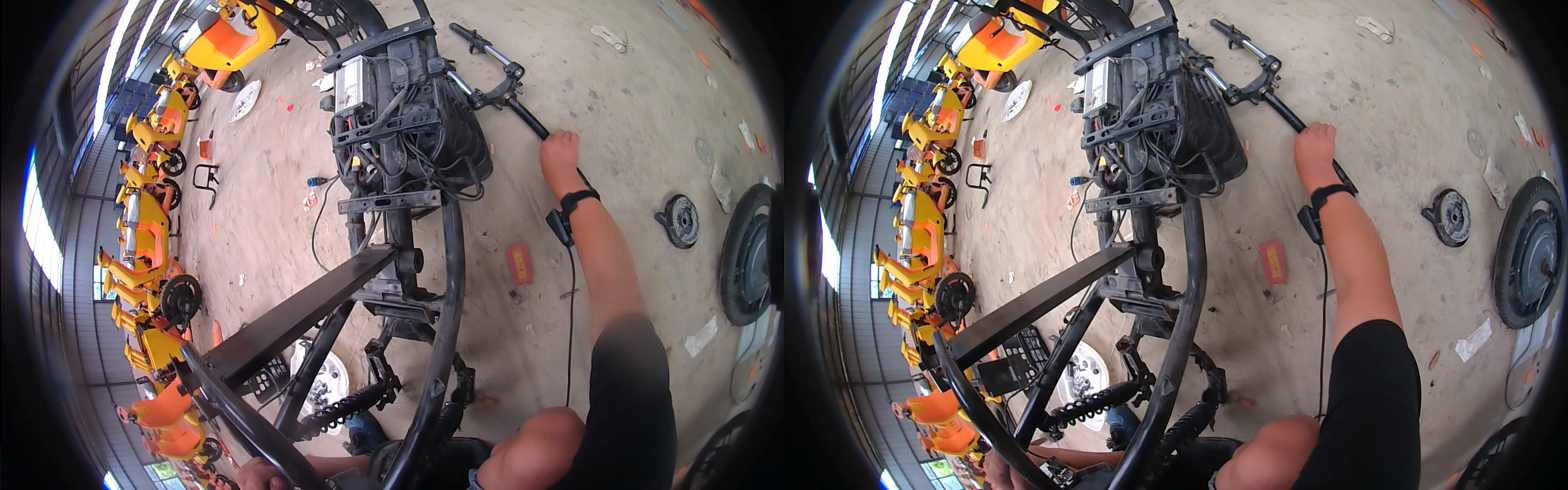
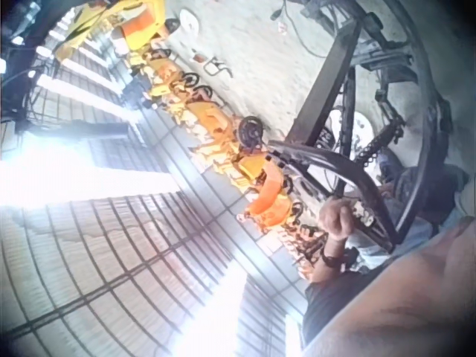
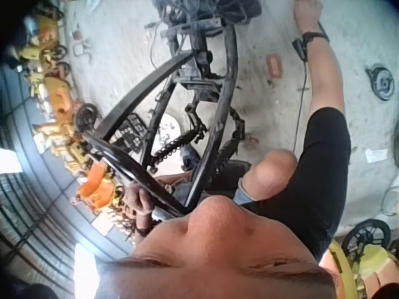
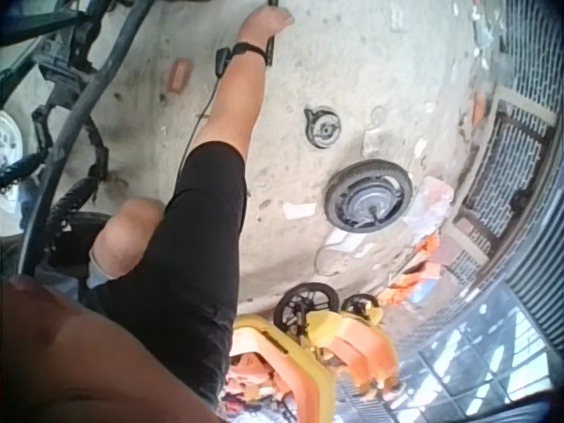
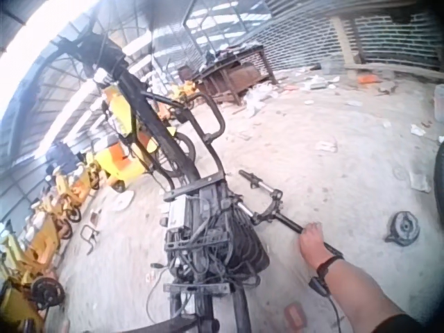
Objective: The person assembles parts of a yellow electric scooter frame while sitting on the floor. They use a socket wrench to tighten bolts on the frame and handle a suspension component, preparing to attach it to the frame.
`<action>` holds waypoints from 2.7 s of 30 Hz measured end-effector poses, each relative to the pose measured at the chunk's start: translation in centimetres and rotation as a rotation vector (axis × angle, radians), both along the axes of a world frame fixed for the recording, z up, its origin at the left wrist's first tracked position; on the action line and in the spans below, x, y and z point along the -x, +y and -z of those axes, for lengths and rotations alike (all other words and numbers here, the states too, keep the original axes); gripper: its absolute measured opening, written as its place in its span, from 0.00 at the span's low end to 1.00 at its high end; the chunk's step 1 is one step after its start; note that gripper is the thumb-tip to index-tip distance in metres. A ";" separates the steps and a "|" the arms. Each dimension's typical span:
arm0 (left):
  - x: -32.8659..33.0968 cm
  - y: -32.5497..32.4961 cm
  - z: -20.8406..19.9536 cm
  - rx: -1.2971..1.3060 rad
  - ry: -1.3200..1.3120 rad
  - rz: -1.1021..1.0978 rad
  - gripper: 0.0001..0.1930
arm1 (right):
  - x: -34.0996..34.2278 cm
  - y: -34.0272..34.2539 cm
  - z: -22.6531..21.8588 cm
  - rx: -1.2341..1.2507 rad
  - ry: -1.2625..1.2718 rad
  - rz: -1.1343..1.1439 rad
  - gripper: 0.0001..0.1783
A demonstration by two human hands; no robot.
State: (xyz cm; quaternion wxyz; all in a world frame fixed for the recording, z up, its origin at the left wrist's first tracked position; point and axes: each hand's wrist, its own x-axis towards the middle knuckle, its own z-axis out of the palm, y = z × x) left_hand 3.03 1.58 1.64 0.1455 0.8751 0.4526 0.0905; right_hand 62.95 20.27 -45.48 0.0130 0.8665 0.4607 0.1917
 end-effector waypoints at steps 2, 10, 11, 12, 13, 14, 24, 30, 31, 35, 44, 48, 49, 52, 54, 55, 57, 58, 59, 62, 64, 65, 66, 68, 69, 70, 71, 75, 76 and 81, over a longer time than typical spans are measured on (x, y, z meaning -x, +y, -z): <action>-1.2 0.2 0.1 -0.007 -0.045 -0.026 0.12 | 0.0 -2.0 -0.6 -0.019 0.035 -0.031 0.08; -1.5 -0.3 -0.7 0.046 -0.101 -0.048 0.11 | 4.9 -14.1 -0.3 -0.024 0.121 0.062 0.08; -1.4 -0.3 -0.8 0.037 -0.106 -0.038 0.11 | 5.7 -16.3 0.1 -0.011 0.134 0.076 0.08; -0.9 0.0 -0.2 0.046 -0.113 -0.035 0.11 | 7.1 -18.5 0.5 0.023 0.116 0.077 0.08; -0.6 -0.2 -0.3 0.046 -0.115 -0.032 0.10 | 8.6 -20.7 0.3 0.049 0.103 0.076 0.07; -0.6 -0.3 -0.3 0.051 -0.118 -0.036 0.10 | 10.0 -23.0 -0.2 0.076 0.133 0.087 0.07; 2.1 -0.5 1.6 -0.119 -0.207 0.059 0.06 | 21.0 -42.4 -1.2 0.396 0.251 0.267 0.10; 3.0 -0.7 1.2 -0.216 -0.321 0.126 0.06 | 24.0 -45.1 -3.9 0.508 0.310 0.296 0.11; 2.8 -0.2 1.3 -0.295 -0.403 0.222 0.04 | 24.0 -46.0 -3.9 0.517 0.306 0.314 0.11; 6.2 -0.7 3.4 -0.434 -0.537 0.551 0.06 | 24.1 -47.9 -4.0 0.591 0.346 0.313 0.11; 11.6 -14.3 21.3 0.615 0.147 0.813 0.23 | 22.5 -46.2 -5.6 0.729 0.536 0.405 0.14; 10.9 -15.7 25.8 1.102 0.447 0.815 0.35 | 22.0 -44.8 -5.6 0.740 0.601 0.343 0.21; 10.7 -15.7 26.6 1.089 0.412 0.862 0.35 | 21.5 -45.0 -5.6 0.786 0.599 0.324 0.23; 10.7 -15.5 27.3 1.156 0.318 0.875 0.34 | 21.3 -44.5 -6.8 0.860 0.658 0.385 0.23; 9.4 -14.5 26.2 1.280 0.384 0.879 0.33 | 21.6 -44.5 -7.2 0.876 0.664 0.354 0.23; 8.3 -13.7 25.6 1.336 0.472 0.915 0.33 | 21.6 -44.7 -7.1 0.867 0.673 0.349 0.23; 8.8 -13.8 26.3 1.388 0.387 0.909 0.34 | 22.1 -45.8 -6.8 0.825 0.638 0.337 0.23; 9.0 -13.9 26.4 1.406 0.348 0.899 0.34 | 22.2 -46.3 -6.3 0.781 0.597 0.328 0.22; 9.3 -14.3 26.4 1.378 0.390 0.869 0.32 | 22.2 -46.8 -5.9 0.741 0.554 0.318 0.22; 10.0 -15.7 26.0 1.473 0.455 0.866 0.33 | 22.5 -46.5 -6.3 0.708 0.621 0.312 0.22; 10.2 -16.7 26.4 1.486 0.517 0.927 0.34 | 22.9 -46.9 -5.6 0.649 0.560 0.326 0.22; 10.1 -17.4 26.6 1.485 0.536 0.952 0.35 | 23.0 -47.3 -5.3 0.618 0.524 0.330 0.22; 10.4 -18.2 26.4 1.479 0.553 0.964 0.35 | 23.1 -47.7 -4.8 0.609 0.536 0.341 0.23; 11.9 -20.8 27.3 1.474 0.526 0.988 0.34 | 22.9 -47.6 -4.4 0.581 0.542 0.341 0.24; 12.8 -21.9 27.9 1.463 0.501 0.993 0.34 | 23.3 -47.7 -4.7 0.561 0.566 0.346 0.25; 12.5 -22.3 27.8 1.460 0.480 0.969 0.35 | 23.1 -47.5 -5.2 0.563 0.564 0.359 0.26; 12.3 -22.2 27.3 1.451 0.462 0.940 0.36 | 23.1 -47.3 -5.3 0.557 0.565 0.369 0.26; 12.7 -22.0 26.5 1.294 0.365 0.991 0.38 | 23.0 -47.7 -4.9 0.458 0.642 0.430 0.28; 12.8 -22.2 26.4 1.258 0.354 0.983 0.38 | 22.8 -47.7 -4.1 0.443 0.656 0.447 0.29; 12.8 -22.0 25.4 0.946 0.421 1.143 0.33 | 21.9 -47.2 -3.7 0.445 0.658 0.380 0.14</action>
